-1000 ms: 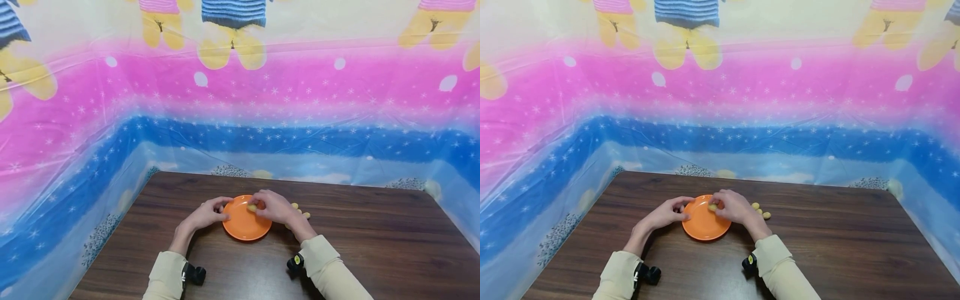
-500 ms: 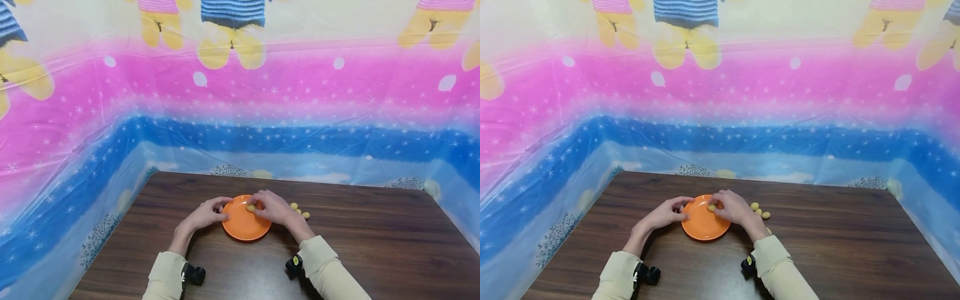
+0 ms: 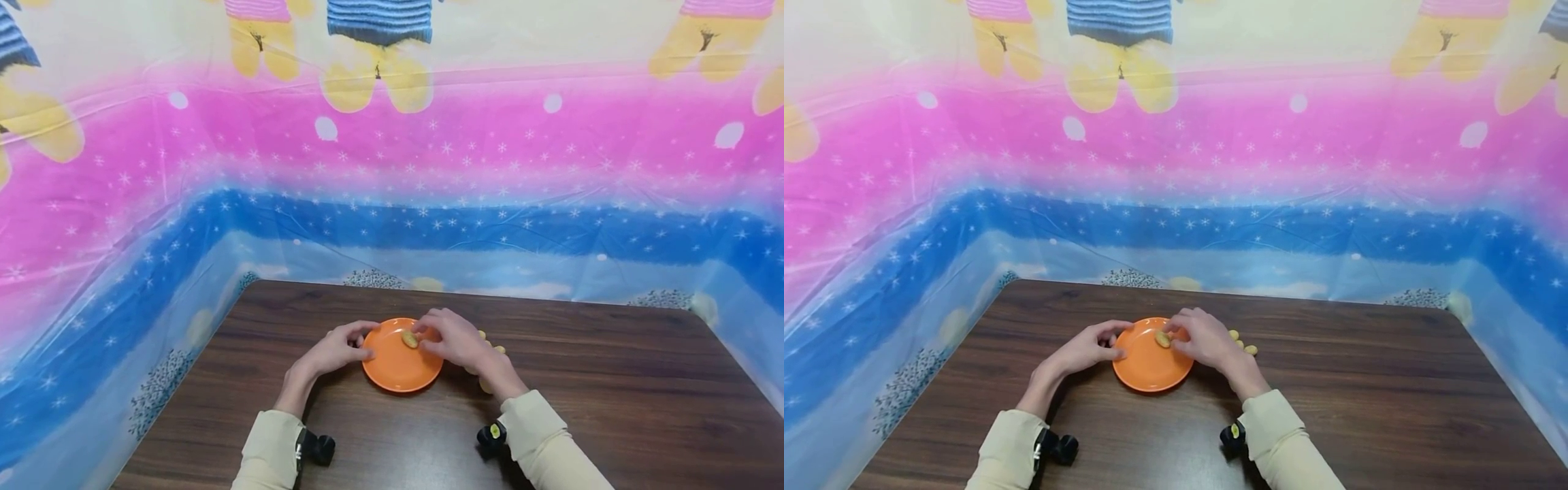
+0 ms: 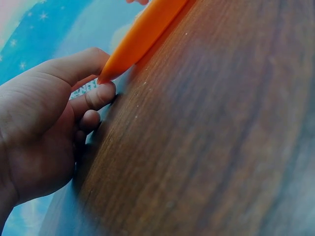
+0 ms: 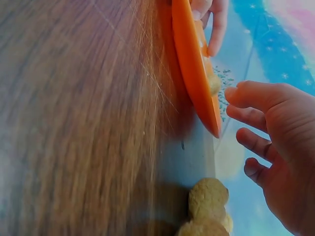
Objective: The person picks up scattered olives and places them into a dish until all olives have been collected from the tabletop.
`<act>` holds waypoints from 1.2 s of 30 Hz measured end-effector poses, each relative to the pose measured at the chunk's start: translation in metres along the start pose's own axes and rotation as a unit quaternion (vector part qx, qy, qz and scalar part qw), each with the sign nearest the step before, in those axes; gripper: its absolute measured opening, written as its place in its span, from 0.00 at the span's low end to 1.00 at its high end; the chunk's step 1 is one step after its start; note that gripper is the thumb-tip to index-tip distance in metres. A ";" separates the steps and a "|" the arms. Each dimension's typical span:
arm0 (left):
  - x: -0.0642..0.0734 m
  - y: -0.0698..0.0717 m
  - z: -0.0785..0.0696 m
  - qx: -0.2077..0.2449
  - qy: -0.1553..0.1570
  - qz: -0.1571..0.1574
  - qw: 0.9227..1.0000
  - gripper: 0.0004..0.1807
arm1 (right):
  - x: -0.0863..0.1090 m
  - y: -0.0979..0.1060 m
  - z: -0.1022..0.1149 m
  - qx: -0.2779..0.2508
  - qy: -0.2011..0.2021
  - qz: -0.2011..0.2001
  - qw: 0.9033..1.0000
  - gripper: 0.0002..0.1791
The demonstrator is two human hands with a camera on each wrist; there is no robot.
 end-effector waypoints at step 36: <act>-0.001 -0.001 0.001 -0.003 0.000 0.004 1.000 0.31 | 0.076 0.040 -0.033 0.035 -0.047 -0.050 0.997 0.12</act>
Point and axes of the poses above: each hand's wrist, its own x-axis away from the middle knuckle, its own y-axis out of the back of the hand, z = x × y, the point moved 10 cm from there along -x, towards the middle knuckle, and after that the axes turned 14 degrees about y, right-handed, at the moved point
